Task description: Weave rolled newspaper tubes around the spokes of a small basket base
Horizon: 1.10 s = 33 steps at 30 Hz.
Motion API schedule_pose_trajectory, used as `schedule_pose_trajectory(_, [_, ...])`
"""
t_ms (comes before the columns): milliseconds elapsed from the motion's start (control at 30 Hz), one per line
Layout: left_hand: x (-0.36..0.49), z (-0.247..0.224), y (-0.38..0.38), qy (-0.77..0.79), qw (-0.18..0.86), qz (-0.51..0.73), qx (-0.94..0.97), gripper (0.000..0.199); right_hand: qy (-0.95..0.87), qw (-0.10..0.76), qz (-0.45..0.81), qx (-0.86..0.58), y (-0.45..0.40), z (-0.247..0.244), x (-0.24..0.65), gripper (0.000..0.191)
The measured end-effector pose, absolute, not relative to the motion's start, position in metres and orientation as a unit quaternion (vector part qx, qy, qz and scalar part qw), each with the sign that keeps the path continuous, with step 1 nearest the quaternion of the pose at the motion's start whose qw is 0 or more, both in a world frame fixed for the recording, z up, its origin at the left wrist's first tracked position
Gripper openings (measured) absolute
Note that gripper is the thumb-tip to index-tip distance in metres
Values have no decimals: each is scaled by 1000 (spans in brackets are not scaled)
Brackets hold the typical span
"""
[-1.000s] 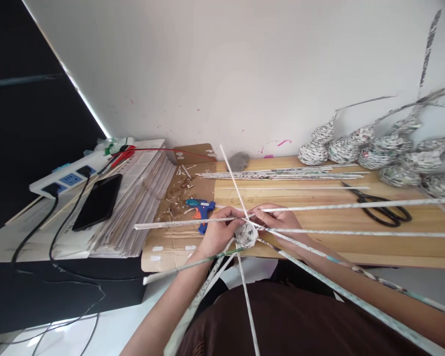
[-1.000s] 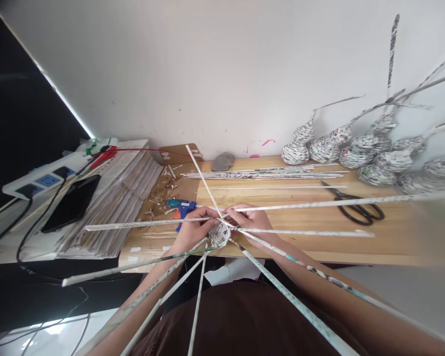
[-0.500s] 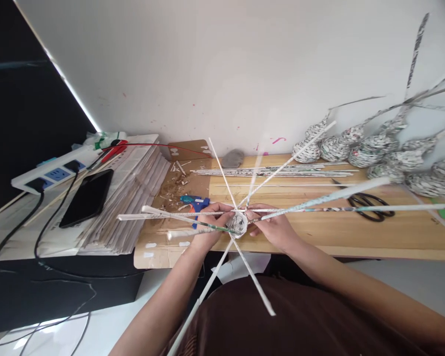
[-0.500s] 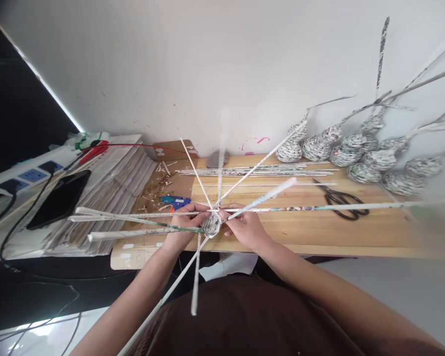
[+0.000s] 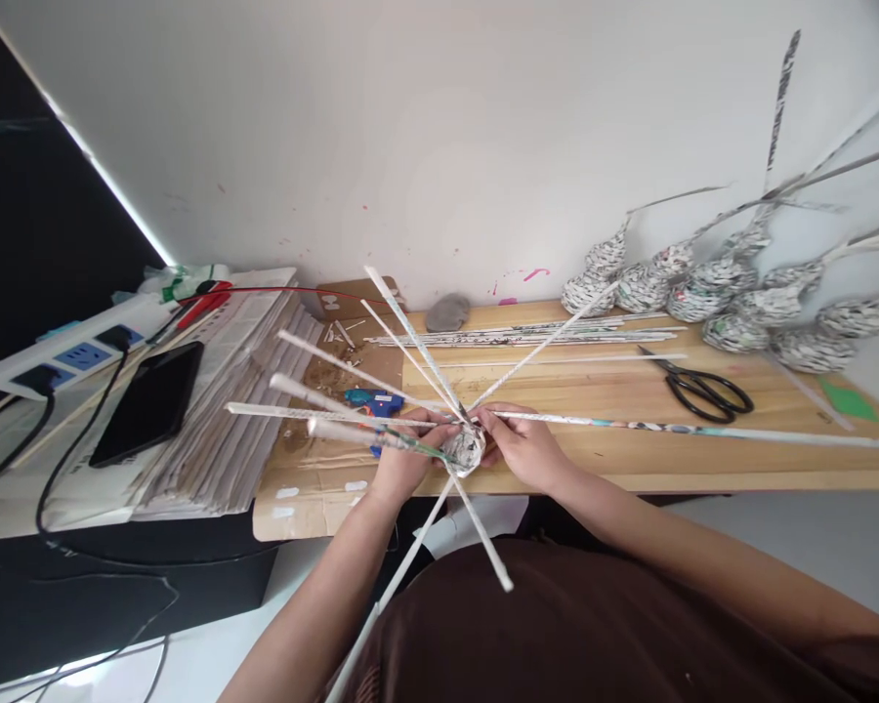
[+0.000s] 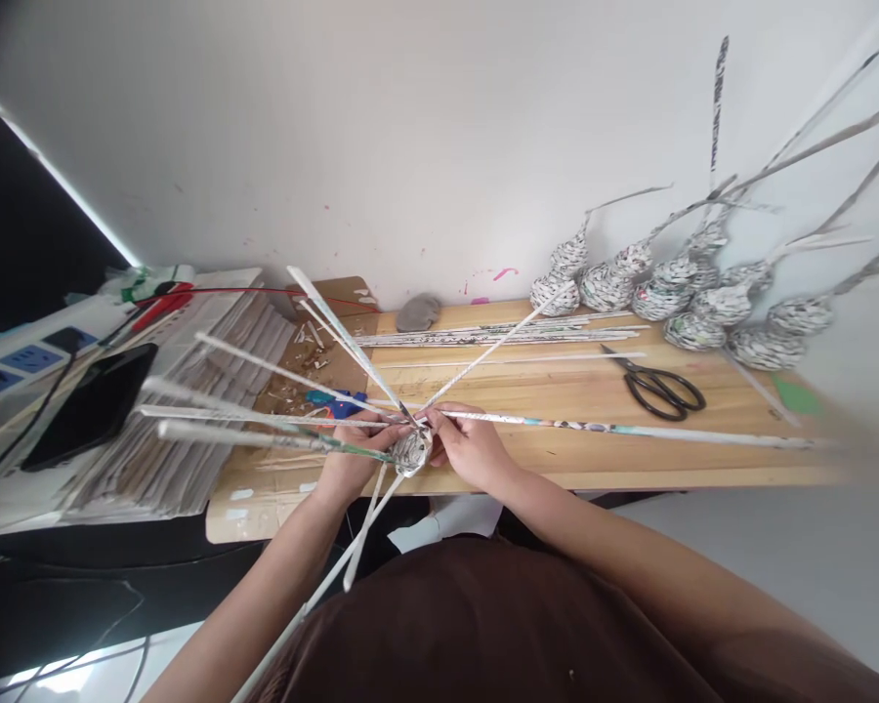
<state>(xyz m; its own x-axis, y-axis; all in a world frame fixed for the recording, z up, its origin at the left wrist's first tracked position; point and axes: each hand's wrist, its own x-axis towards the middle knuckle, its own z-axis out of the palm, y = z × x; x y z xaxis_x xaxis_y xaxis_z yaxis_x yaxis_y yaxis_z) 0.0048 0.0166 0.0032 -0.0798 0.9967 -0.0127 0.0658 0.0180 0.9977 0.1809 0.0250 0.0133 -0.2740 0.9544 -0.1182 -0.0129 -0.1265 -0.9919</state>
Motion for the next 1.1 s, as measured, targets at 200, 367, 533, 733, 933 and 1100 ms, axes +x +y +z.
schedule_pose_trajectory(200, [9,9,16,560,443,479,511,18,-531,425,582,-445,27,6,183,38])
schedule_pose_trajectory(367, [10,7,18,551,478,479,487,22,-537,419,583,-443,28,2,185,39])
schedule_pose_trajectory(533, [10,8,18,565,482,480,467,25,-511,408,626,-424,28,2,184,39])
schedule_pose_trajectory(733, [11,7,21,578,436,540,429,27,-464,385,697,-388,23,13,183,39])
schedule_pose_trajectory(933, [11,0,22,563,430,559,432,27,-485,400,644,-436,23,11,172,31])
schedule_pose_trajectory(1100, [2,8,39,555,480,527,429,33,-494,391,617,-471,48,15,167,13])
